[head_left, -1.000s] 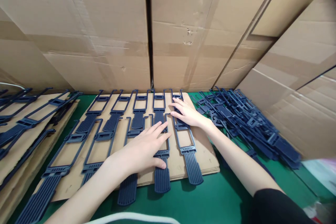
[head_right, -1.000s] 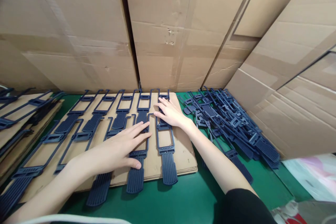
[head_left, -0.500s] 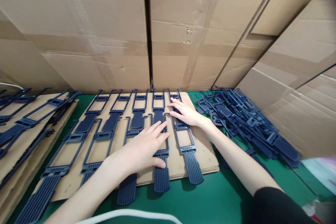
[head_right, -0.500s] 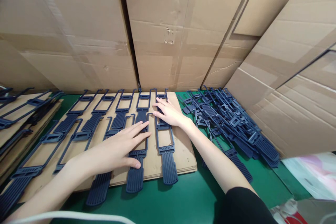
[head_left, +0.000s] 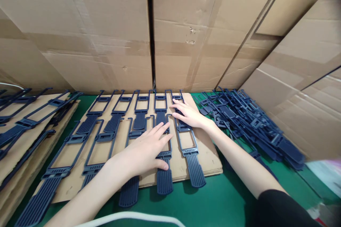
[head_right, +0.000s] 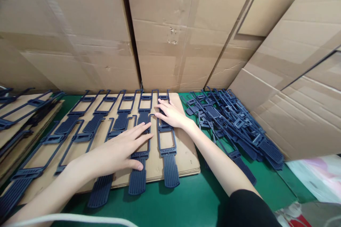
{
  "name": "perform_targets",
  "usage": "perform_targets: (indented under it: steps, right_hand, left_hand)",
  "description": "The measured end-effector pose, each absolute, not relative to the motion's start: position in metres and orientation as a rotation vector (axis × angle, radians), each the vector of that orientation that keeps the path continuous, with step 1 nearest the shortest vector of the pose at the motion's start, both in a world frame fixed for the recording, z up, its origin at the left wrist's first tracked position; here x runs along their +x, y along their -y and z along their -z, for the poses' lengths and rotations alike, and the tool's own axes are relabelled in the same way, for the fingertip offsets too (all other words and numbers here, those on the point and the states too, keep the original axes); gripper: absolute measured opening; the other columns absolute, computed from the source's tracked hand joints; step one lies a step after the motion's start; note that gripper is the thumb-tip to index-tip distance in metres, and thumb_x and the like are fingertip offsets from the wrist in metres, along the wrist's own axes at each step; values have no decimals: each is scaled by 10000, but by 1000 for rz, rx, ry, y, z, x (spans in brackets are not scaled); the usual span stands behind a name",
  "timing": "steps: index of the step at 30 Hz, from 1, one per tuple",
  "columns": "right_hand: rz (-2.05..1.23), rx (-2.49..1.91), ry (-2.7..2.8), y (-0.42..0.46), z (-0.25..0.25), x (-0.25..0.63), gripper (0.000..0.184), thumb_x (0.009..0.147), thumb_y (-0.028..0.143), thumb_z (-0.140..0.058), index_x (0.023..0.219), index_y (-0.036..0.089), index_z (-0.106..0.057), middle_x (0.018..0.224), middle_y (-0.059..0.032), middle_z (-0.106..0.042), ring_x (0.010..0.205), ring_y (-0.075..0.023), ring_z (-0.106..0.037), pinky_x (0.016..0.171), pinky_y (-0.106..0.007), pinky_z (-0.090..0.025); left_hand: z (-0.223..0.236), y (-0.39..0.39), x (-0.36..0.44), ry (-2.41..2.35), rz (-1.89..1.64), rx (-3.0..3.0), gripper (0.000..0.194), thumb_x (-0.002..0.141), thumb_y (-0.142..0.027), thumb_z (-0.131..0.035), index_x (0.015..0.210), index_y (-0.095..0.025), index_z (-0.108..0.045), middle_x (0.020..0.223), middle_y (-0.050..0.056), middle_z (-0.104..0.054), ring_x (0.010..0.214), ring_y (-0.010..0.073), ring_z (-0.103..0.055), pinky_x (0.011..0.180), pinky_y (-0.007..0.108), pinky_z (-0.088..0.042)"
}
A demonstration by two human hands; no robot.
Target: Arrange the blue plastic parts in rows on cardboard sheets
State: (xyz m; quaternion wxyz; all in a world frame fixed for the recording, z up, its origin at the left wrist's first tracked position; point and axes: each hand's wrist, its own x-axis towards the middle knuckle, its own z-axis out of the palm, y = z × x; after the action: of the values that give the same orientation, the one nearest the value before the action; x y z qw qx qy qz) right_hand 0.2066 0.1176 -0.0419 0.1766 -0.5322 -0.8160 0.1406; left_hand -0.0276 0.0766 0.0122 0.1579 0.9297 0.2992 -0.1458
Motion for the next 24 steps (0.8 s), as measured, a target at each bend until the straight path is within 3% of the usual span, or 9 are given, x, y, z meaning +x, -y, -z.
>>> perform_targets:
  steps: [19,21,24]
  right_hand:
    - [-420,-1526,2312,-119,41,204,509,940,473,-355,1319,149,-457,1506,-139,-221,1406,-209,-164,1131,-457,-139]
    - [-376,-1516,2297,-121,38,210,528,933,491,-362,1315,139,-456,1491,-136,-269,1398,-213,-194,1126,-421,-180]
    - [-149,-1625,2181,-123,27,230,495,924,477,-393,1272,137,-489,1366,-125,-465,1290,-213,-395,1063,-355,-305]
  left_hand:
    - [-16,-78,-28,-874,476,2642,886,749,-456,-684,1467,-210,-227,1516,22,102,1418,220,60,1158,398,-108]
    - [-17,-78,-28,-875,482,2643,882,751,-455,-682,1467,-213,-228,1519,20,98,1419,214,56,1158,392,-109]
    - [-19,-77,-28,-883,500,2629,878,754,-452,-679,1467,-213,-225,1521,15,91,1421,213,42,1158,395,-113]
